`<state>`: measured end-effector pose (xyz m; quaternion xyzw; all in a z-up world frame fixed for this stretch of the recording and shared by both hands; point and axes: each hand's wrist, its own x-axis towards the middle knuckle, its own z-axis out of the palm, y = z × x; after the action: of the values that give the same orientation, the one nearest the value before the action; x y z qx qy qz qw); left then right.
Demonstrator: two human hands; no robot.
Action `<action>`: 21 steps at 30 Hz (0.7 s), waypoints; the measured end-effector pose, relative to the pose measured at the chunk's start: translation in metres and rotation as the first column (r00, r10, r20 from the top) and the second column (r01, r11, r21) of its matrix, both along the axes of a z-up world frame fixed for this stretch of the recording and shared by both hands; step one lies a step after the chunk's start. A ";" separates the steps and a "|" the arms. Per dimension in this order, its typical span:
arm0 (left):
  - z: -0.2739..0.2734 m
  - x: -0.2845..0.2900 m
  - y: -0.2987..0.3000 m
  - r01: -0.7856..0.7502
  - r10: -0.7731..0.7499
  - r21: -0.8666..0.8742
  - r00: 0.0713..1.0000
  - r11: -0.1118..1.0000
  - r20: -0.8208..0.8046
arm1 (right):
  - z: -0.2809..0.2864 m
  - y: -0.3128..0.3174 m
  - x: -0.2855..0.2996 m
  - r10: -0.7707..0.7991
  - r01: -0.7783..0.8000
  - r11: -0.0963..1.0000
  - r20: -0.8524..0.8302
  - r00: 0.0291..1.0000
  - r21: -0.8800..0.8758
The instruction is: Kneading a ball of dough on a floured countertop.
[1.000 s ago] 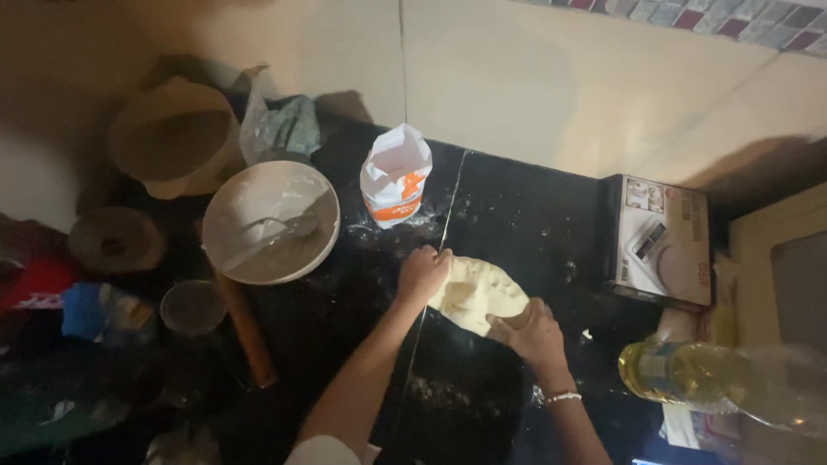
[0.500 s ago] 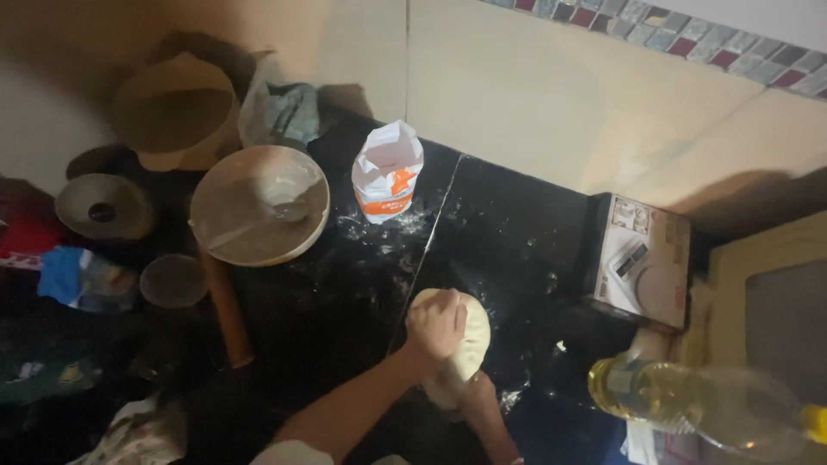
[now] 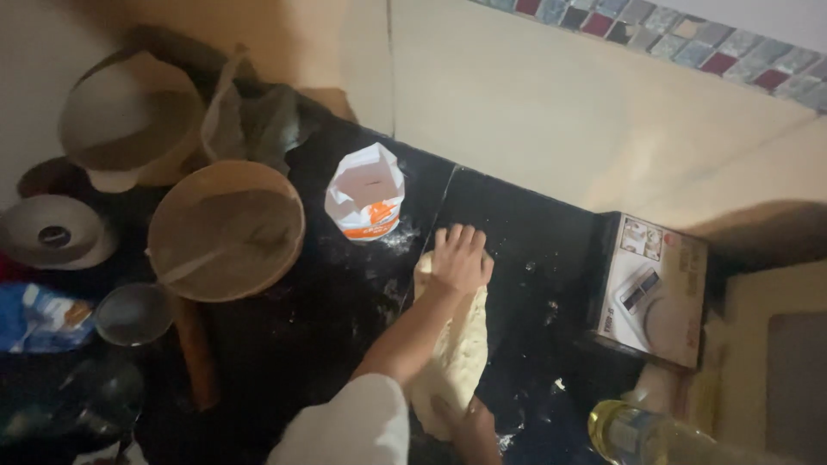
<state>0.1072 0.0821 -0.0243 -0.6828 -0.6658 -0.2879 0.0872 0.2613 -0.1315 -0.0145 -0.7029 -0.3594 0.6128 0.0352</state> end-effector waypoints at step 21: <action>0.032 0.032 -0.213 0.154 -0.141 -0.119 0.984 0.981 0.110 | -0.146 -0.040 0.030 0.305 -0.600 0.515 0.523 0.796 0.612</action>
<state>0.1390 -0.1314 0.0075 -0.7190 -0.6338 -0.2849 -0.0116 0.2911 -0.1711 -0.1610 -0.5977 -0.7533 0.2575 0.0950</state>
